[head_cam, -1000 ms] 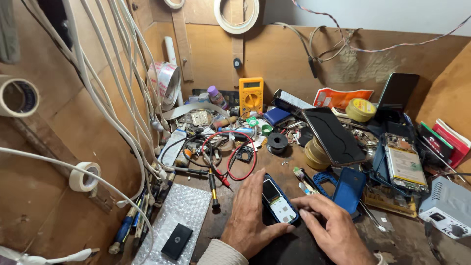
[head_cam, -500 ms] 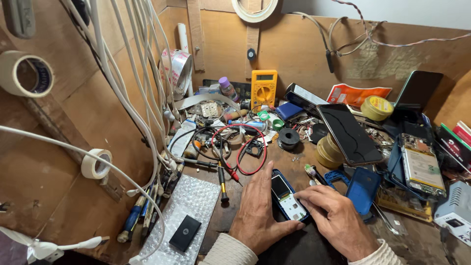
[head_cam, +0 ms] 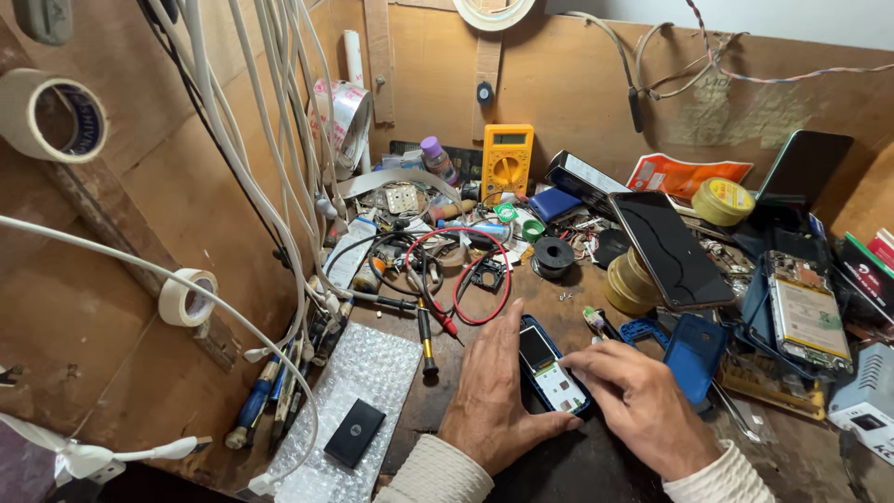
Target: The person uses a toothbrush to clean the interior and components of a mobile phone at a workbench, then handles a small electronic component.
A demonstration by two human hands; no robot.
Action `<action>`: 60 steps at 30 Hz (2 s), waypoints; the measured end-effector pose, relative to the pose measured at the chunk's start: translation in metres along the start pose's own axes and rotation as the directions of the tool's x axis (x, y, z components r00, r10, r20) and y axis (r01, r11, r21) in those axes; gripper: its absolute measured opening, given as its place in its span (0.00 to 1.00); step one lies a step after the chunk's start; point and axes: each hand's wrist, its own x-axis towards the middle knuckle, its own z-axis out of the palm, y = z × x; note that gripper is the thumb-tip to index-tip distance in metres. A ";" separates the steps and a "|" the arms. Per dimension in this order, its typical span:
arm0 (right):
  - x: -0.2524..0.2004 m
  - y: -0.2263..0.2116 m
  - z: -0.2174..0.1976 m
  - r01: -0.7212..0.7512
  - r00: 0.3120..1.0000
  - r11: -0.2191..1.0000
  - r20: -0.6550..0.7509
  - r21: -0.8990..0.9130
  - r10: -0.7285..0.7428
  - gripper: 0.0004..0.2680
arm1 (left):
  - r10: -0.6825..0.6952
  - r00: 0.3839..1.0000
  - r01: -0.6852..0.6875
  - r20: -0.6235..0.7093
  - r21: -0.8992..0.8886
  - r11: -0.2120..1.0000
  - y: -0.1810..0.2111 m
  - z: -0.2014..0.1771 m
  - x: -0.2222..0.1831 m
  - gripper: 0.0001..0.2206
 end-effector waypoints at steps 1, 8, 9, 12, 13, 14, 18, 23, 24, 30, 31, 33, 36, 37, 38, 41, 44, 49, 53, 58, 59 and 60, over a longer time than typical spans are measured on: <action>0.000 0.001 0.000 0.011 0.999 1.000 -0.046 0.002 -0.011 0.07 | -0.002 1.000 0.002 -0.004 -0.009 1.000 0.000 0.000 0.000 0.60; -0.021 0.002 0.001 -0.279 0.933 0.956 -0.210 0.097 0.293 0.07 | 0.023 0.996 -0.017 -0.083 0.081 0.997 0.002 0.005 0.002 0.57; -0.024 0.001 0.003 -0.294 0.928 0.954 -0.223 0.059 0.299 0.07 | 0.026 0.995 -0.017 -0.093 0.101 0.995 0.003 0.005 0.003 0.55; -0.029 0.004 0.008 -0.516 0.829 0.853 -0.205 0.077 0.520 0.08 | -0.018 0.998 0.028 -0.067 0.143 0.989 0.007 0.003 0.003 0.49; -0.030 0.007 0.009 -0.518 0.824 0.844 -0.185 0.138 0.536 0.08 | -0.040 0.998 0.048 -0.051 0.156 0.987 0.009 0.001 0.003 0.47; -0.030 0.011 0.010 -0.519 0.819 0.832 -0.165 0.196 0.550 0.08 | -0.044 0.998 0.053 -0.054 0.170 0.984 0.011 0.000 0.003 0.46; -0.029 0.028 0.012 -0.444 0.861 0.819 -0.079 0.364 0.503 0.09 | 0.052 0.997 -0.035 -0.065 0.230 0.973 0.014 -0.002 0.003 0.38; -0.018 0.037 0.015 -0.303 0.928 0.856 -0.075 0.418 0.365 0.09 | 0.174 0.983 -0.153 -0.051 0.287 0.946 0.009 0.002 0.000 0.28; -0.016 0.037 0.015 -0.279 0.936 0.858 -0.075 0.431 0.343 0.09 | 0.166 0.984 -0.140 -0.070 0.284 0.948 0.008 0.003 0.000 0.28; -0.018 0.021 0.013 -0.344 0.890 0.871 -0.173 0.352 0.422 0.09 | 0.072 0.992 -0.042 -0.104 0.268 0.963 0.011 -0.001 0.002 0.27; -0.021 0.018 0.010 -0.374 0.875 0.867 -0.186 0.330 0.448 0.09 | 0.064 0.992 -0.032 -0.110 0.269 0.963 0.012 -0.001 0.002 0.26; -0.028 0.015 0.004 -0.435 0.836 0.853 -0.222 0.289 0.502 0.09 | 0.038 0.993 -0.007 -0.111 0.271 0.963 0.012 -0.002 0.000 0.26; -0.037 0.025 -0.012 -0.336 0.831 0.891 -0.349 0.305 0.433 0.08 | 0.054 0.992 -0.023 -0.110 0.271 0.962 0.008 0.001 0.000 0.25; -0.041 0.030 -0.018 -0.352 0.816 0.883 -0.361 0.310 0.452 0.08 | 0.067 0.992 -0.035 -0.109 0.269 0.962 0.006 0.003 0.000 0.25; -0.043 0.037 -0.023 -0.362 0.803 0.876 -0.371 0.318 0.467 0.08 | 0.073 0.991 -0.041 -0.108 0.273 0.961 0.005 0.005 0.001 0.25; -0.048 0.051 -0.025 -0.332 0.793 0.865 -0.385 0.375 0.471 0.08 | 0.087 0.990 -0.052 -0.108 0.290 0.956 -0.001 0.006 0.001 0.26; -0.056 0.047 -0.024 -0.364 0.789 0.881 -0.403 0.302 0.464 0.07 | 0.101 0.990 -0.067 -0.099 0.299 0.952 -0.001 0.009 0.003 0.28; -0.055 0.013 -0.025 -0.368 0.827 0.929 -0.443 0.041 0.347 0.06 | 0.107 0.989 -0.071 -0.098 0.318 0.946 0.009 0.006 0.009 0.33; -0.054 0.015 -0.037 -0.339 0.799 0.939 -0.508 0.061 0.322 0.06 | 0.180 0.981 -0.147 -0.078 0.317 0.937 0.021 0.006 0.019 0.31; -0.060 0.053 -0.073 -0.440 0.658 0.898 -0.671 0.025 0.342 0.05 | 0.313 0.949 -0.301 -0.031 0.203 0.932 0.042 0.028 0.028 0.26; -0.063 0.060 -0.081 -0.462 0.631 0.882 -0.666 0.091 0.399 0.05 | 0.322 0.947 -0.318 -0.007 0.139 0.938 0.045 0.034 0.027 0.25; -0.065 0.067 -0.087 -0.481 0.602 0.863 -0.657 0.156 0.454 0.05 | 0.332 0.943 -0.332 0.015 0.074 0.940 0.049 0.040 0.025 0.24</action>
